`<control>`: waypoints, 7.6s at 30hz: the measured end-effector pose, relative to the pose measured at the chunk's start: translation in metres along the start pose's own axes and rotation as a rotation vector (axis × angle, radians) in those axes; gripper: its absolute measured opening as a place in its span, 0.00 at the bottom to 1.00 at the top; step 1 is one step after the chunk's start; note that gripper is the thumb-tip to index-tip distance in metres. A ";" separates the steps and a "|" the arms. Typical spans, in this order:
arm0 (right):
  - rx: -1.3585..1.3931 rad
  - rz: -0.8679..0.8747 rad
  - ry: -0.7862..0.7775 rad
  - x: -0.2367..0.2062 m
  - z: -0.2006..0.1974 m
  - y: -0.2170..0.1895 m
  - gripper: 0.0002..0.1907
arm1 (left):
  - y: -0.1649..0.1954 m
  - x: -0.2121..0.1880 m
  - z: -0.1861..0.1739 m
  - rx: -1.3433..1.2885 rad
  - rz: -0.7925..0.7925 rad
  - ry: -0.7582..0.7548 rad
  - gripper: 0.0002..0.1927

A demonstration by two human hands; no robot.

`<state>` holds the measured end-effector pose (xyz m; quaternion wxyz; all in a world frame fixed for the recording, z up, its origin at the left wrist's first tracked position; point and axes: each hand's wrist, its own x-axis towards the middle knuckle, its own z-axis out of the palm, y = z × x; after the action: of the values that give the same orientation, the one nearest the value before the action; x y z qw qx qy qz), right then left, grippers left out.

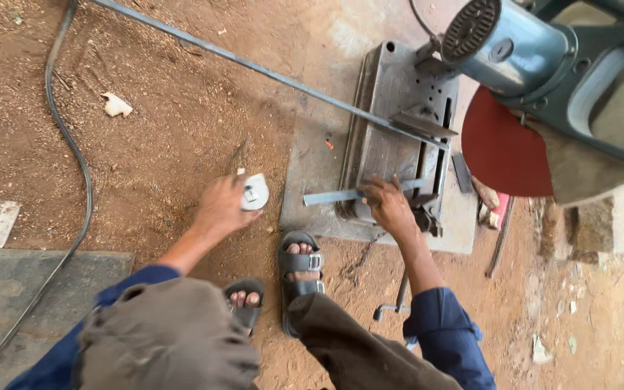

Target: The person measures a long flat steel bar with a tape measure, marks it with chalk, and clamps it in a cut-off saw vise. They cut the bar with an angle grinder, producing sparks, then deburr the cut ends and stack the finished short pieces on the saw base.

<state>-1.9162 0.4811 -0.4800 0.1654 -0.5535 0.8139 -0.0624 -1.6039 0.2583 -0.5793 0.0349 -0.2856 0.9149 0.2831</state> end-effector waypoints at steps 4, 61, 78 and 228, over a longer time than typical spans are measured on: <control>-0.091 -0.066 -0.018 0.007 0.000 -0.005 0.23 | -0.028 -0.037 -0.019 -0.021 -0.077 0.228 0.54; 1.526 0.600 0.404 0.143 0.084 -0.131 0.16 | -0.078 -0.153 -0.079 -0.084 -0.454 0.702 0.43; 0.936 0.963 0.683 0.031 0.012 0.002 0.08 | -0.035 -0.076 -0.054 -1.033 -0.315 0.059 0.52; 0.396 0.263 0.498 0.052 0.012 0.012 0.08 | 0.105 0.177 -0.084 -0.005 -0.055 -0.376 0.13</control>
<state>-1.9394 0.4390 -0.5051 0.0724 -0.3690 0.8657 -0.3305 -1.8005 0.1954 -0.4970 0.2124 -0.2526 0.8834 0.3326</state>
